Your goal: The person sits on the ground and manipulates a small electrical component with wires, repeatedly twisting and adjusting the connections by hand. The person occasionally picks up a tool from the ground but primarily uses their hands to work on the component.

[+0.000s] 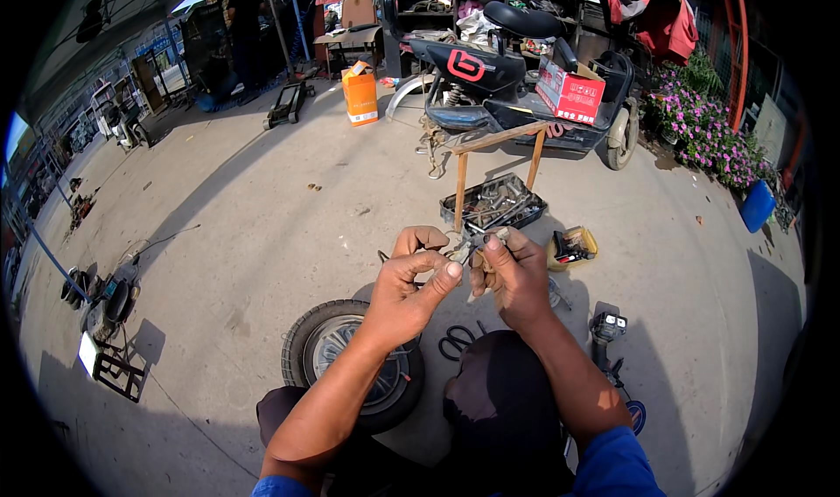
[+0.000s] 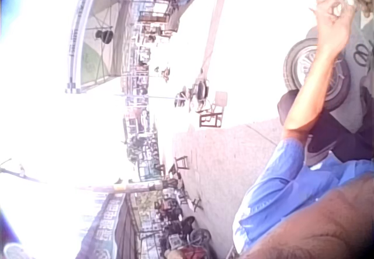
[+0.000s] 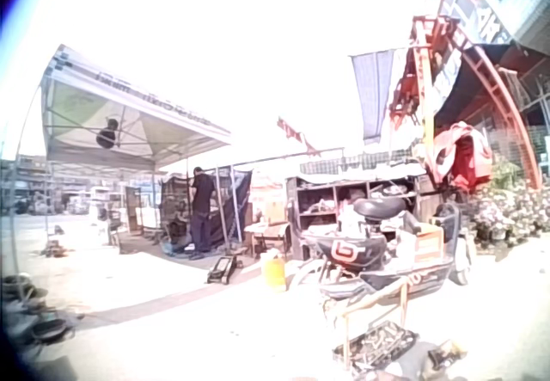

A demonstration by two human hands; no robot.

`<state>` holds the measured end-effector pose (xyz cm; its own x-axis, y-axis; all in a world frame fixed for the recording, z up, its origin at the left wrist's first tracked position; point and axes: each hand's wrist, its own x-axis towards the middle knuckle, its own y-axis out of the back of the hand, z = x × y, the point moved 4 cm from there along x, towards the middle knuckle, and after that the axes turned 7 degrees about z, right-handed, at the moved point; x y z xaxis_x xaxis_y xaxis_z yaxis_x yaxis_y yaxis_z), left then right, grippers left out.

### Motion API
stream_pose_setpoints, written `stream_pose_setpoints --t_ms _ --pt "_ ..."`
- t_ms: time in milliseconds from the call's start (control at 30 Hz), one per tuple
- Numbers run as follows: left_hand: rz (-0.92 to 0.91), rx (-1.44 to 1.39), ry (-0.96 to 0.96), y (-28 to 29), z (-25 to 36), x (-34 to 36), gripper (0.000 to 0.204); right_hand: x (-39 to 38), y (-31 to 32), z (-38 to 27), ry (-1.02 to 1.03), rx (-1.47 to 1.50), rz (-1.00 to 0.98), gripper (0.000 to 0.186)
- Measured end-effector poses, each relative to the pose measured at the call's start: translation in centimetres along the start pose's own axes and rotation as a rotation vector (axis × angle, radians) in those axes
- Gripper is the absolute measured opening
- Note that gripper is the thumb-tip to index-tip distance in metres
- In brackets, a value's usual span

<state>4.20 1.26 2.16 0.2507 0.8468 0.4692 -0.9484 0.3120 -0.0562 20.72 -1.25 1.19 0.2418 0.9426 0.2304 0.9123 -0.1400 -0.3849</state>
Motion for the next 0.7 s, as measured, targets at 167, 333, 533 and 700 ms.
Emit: stream_pose_setpoints --t_ms 167,333,533,700 --pt "-0.114 0.178 -0.105 -0.7 0.8 0.1 0.019 -0.2 -0.1 -0.1 -0.001 -0.009 -0.028 0.024" --pt "-0.064 0.228 -0.082 -0.3 1.0 0.2 0.02 -0.2 -0.3 0.0 -0.021 -0.004 -0.061 0.024" --pt "-0.077 0.223 -0.087 0.0 1.0 0.3 0.024 -0.3 -0.5 -0.1 -0.043 -0.074 -0.075 0.025" --pt "-0.124 0.141 0.005 0.4 0.5 0.5 0.017 -0.4 -0.7 -0.1 -0.063 -0.059 -0.09 0.027"
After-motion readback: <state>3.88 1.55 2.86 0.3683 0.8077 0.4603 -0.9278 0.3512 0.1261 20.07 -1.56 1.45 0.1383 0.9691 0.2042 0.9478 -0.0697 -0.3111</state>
